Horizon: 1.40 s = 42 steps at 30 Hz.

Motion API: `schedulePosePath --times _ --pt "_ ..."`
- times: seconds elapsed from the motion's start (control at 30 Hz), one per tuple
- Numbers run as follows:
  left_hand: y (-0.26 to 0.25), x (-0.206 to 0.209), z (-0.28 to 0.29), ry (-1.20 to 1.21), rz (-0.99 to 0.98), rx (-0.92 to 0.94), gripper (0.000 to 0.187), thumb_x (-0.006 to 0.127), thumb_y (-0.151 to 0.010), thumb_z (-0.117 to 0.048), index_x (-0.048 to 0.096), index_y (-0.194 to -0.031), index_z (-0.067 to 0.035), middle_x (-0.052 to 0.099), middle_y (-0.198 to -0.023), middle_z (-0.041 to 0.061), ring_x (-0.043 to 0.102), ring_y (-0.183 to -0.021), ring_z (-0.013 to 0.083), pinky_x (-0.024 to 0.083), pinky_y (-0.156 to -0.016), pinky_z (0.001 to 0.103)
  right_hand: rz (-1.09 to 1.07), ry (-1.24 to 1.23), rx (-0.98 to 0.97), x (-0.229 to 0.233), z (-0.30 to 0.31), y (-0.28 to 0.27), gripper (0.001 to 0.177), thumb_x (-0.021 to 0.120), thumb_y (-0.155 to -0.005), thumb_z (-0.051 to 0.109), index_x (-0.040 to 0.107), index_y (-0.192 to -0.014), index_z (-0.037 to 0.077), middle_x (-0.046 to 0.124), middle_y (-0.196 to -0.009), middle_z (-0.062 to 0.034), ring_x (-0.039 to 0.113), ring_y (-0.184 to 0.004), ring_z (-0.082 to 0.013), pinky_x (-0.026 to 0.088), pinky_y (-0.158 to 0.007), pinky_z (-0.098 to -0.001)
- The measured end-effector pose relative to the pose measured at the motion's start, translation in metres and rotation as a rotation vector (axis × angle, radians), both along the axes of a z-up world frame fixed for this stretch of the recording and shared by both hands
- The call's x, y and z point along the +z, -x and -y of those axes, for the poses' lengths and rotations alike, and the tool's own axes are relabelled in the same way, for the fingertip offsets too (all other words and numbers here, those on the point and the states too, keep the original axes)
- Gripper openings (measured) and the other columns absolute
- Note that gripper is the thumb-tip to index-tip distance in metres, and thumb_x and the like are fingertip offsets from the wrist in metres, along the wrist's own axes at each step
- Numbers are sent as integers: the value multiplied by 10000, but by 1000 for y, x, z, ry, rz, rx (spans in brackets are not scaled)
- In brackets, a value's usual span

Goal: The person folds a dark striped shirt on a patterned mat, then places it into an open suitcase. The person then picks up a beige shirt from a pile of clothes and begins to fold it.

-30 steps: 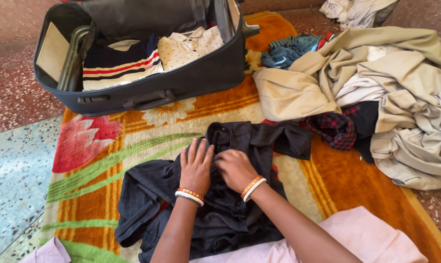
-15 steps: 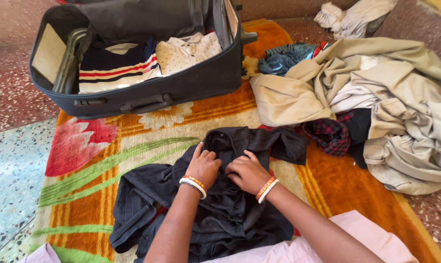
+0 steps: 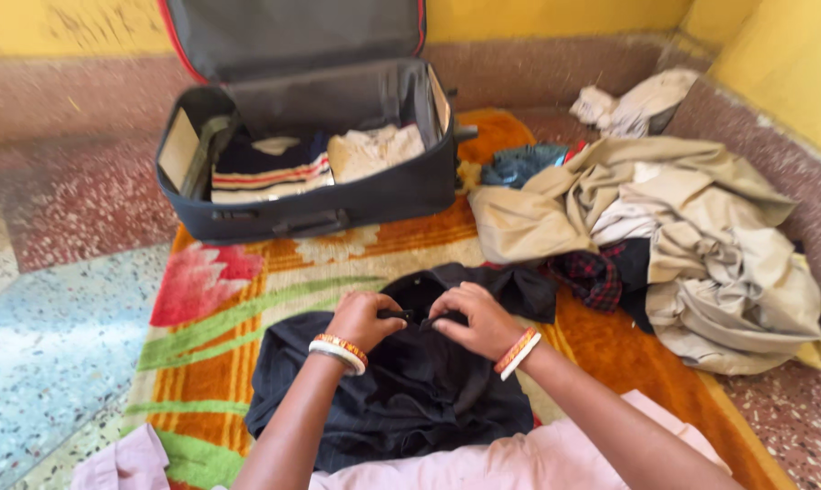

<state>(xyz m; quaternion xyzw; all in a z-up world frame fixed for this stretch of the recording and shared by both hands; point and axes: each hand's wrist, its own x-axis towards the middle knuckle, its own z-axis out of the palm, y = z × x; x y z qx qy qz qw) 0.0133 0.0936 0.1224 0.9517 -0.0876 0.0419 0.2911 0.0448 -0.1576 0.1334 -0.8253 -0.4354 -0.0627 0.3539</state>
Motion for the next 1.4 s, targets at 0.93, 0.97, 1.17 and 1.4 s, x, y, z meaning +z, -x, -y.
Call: schedulePosePath --times 0.93,0.97,1.17,1.4 --pt "61 114 -40 322 497 -80 228 724 -897 -272 763 -987 -65 711 -924 101 632 -926 306 472 -847 414 203 -137 -99 140 -82 55 143 735 -892 218 742 -993 116 730 -923 -33 673 -932 -224 499 -898 -379" --pt "62 114 -43 330 491 -73 220 715 -902 -266 763 -985 -68 706 -927 97 622 -937 304 462 -860 412 222 -130 -109 140 -86 57 142 733 -890 210 744 -990 110 731 -922 -37 670 -929 -232 497 -890 -378" --pt "59 103 -58 362 486 -39 201 685 -929 -236 749 -981 -53 702 -928 103 615 -934 304 454 -888 410 412 -92 -112 139 -107 61 116 733 -882 175 733 -953 84 741 -924 -56 663 -923 -260 478 -910 -412" --pt "53 85 -71 717 143 -112 245 742 -900 -257 743 -984 -27 758 -903 92 698 -875 274 541 -767 343 145 -83 -101 122 -109 55 186 705 -870 208 721 -972 53 735 -964 -91 667 -969 -273 501 -878 -388"
